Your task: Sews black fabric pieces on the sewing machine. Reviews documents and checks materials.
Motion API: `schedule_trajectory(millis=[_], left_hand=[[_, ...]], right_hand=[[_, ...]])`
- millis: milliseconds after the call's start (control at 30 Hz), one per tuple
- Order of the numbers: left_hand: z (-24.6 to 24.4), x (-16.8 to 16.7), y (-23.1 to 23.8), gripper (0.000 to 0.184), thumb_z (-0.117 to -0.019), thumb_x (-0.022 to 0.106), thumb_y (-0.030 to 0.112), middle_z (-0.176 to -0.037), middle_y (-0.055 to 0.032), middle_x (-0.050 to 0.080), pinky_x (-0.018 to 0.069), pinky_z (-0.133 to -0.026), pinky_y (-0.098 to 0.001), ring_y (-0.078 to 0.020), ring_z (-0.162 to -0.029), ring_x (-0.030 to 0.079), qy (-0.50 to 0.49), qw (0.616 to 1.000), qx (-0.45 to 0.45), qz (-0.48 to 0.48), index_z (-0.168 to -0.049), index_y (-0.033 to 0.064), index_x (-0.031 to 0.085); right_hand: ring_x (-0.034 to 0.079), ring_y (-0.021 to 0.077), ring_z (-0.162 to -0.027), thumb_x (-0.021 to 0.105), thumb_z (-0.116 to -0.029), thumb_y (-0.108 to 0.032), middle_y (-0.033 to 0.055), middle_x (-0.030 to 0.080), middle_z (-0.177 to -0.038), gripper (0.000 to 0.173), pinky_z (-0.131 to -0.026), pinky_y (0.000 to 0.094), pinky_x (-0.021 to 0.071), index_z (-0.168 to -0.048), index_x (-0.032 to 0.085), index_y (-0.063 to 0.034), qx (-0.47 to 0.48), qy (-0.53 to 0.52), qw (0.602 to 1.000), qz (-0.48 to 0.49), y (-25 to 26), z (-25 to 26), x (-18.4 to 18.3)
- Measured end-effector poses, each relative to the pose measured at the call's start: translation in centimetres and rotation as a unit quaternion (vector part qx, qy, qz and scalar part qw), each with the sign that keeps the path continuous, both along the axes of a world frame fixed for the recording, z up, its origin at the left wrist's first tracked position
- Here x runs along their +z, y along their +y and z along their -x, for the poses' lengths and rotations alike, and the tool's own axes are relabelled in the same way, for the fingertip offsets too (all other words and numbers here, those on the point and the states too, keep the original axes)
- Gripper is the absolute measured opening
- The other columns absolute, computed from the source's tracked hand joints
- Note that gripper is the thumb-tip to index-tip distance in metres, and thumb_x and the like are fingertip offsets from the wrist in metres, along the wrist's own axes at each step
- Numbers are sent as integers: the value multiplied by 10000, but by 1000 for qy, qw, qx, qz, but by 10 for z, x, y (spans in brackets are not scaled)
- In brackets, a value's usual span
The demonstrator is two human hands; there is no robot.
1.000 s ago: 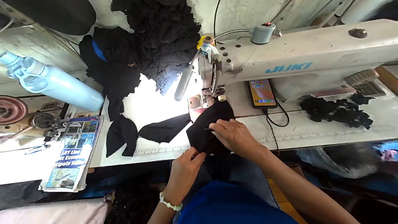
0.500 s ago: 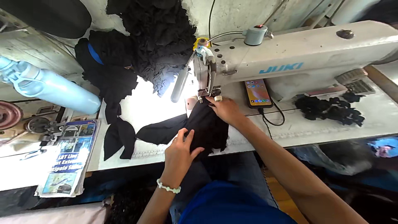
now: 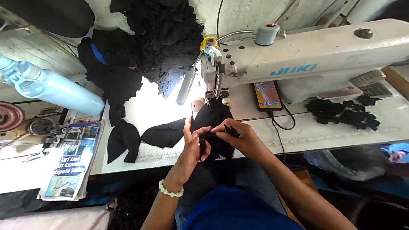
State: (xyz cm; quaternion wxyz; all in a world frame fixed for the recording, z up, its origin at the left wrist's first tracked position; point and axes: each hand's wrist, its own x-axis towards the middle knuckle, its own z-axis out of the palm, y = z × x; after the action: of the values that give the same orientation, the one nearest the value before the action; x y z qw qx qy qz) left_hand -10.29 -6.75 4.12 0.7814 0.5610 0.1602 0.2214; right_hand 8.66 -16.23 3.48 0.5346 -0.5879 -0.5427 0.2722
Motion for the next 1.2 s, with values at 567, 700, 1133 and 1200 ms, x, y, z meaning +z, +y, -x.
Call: schedule_trajectory(millis=[567, 700, 1133, 1200], left_hand=[[-31, -6, -1, 287, -1041, 534, 165, -1258, -154, 703, 516, -1042, -433, -279, -1204, 659, 175, 817, 116, -537, -1168, 4, 734], [-61, -48, 16, 491, -1046, 551, 317, -1555, -215, 476, 292, -1209, -591, -415, -1484, 386, 311, 726, 17, -613, -1420, 0, 587], [-29, -58, -19, 463, -1044, 527, 304, -1498, -123, 570, 350, -1166, -603, -353, -1442, 473, 263, 709, 42, -653, -1448, 89, 593], [-28, -54, -12, 382, -1013, 582, 211, -1393, -142, 652, 401, -1139, -584, -362, -1379, 544, 233, 739, 57, -629, -1341, 35, 671]], right_hand=[[660, -36, -919, 623, -1019, -158, -23, 727, -971, 140, -823, 142, 553, -986, 697, -43, 280, 62, 955, -80, -29, -29, 55], [588, -22, -704, 674, -960, -67, 0, 701, -860, 75, -668, 156, 500, -978, 716, -7, 71, -33, 996, 47, 18, -34, 33], [665, 220, -857, 703, -970, -101, 122, 701, -900, 105, -825, 444, 531, -989, 719, 0, 26, -99, 984, 143, 73, -44, -30], [666, 238, -862, 706, -966, -92, 140, 702, -901, 111, -831, 454, 527, -997, 719, 14, 13, -99, 984, 147, 72, -43, -31]])
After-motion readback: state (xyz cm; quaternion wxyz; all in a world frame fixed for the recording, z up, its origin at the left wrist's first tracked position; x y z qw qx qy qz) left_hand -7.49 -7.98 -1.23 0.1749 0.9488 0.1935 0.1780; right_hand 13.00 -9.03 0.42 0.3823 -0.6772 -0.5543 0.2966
